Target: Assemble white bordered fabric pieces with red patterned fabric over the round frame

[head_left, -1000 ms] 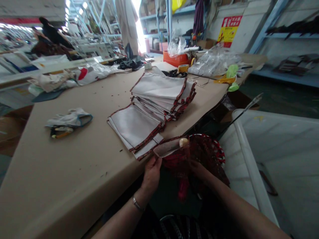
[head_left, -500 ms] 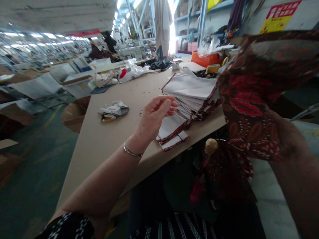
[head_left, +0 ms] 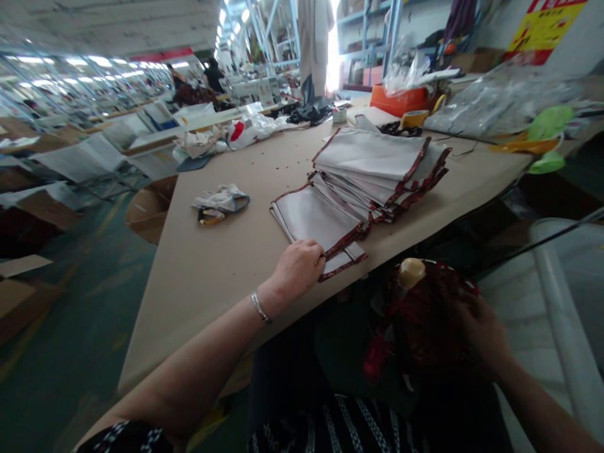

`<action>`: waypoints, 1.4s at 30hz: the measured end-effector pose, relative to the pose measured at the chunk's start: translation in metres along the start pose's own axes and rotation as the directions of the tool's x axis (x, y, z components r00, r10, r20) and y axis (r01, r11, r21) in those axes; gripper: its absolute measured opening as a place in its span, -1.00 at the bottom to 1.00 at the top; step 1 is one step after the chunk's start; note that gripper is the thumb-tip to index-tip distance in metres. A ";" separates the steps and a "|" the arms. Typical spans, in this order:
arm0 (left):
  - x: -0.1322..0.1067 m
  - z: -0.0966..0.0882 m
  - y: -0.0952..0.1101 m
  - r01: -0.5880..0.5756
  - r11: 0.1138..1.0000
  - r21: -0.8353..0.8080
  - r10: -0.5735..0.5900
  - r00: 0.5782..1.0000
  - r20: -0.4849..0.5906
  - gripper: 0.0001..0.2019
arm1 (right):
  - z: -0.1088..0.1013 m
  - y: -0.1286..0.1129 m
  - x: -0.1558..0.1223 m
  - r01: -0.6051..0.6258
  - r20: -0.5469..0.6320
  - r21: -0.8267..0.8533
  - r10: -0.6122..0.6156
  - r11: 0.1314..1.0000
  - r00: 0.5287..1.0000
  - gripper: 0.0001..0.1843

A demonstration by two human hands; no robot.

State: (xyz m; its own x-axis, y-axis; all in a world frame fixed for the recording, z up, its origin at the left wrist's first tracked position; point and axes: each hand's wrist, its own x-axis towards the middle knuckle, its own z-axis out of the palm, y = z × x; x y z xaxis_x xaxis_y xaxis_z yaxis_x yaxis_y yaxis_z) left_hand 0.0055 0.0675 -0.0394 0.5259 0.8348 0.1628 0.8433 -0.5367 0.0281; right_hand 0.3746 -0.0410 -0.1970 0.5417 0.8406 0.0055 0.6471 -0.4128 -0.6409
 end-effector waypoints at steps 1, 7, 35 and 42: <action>0.002 -0.001 0.000 0.001 1.000 0.021 -0.002 1.000 0.014 -0.75 | -0.005 -0.009 -0.002 0.000 -0.011 0.064 0.000 0.998 1.000 -0.45; 0.006 -0.009 -0.003 -0.055 0.996 0.073 0.044 0.987 0.152 -0.70 | -0.048 -0.092 -0.042 0.390 -0.107 0.262 -0.375 0.883 0.921 -0.69; 0.022 -0.010 -0.022 0.307 0.825 -0.475 -0.241 0.950 0.197 -0.72 | 0.011 -0.158 -0.113 0.545 0.448 0.518 -0.752 0.659 0.483 -0.84; -0.004 -0.029 -0.016 0.236 0.778 -0.582 -0.321 0.946 -0.046 -0.79 | -0.007 -0.226 -0.084 0.727 0.223 0.469 -0.864 0.501 0.452 -0.82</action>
State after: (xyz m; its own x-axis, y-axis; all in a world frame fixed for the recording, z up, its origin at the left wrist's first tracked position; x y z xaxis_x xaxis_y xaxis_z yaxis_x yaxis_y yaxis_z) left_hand -0.0135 0.0697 -0.0114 0.2216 0.9564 0.1900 0.7156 -0.2919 0.6346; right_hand 0.1869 -0.0213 -0.0472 -0.4336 0.8146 0.3852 0.4671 0.5688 -0.6770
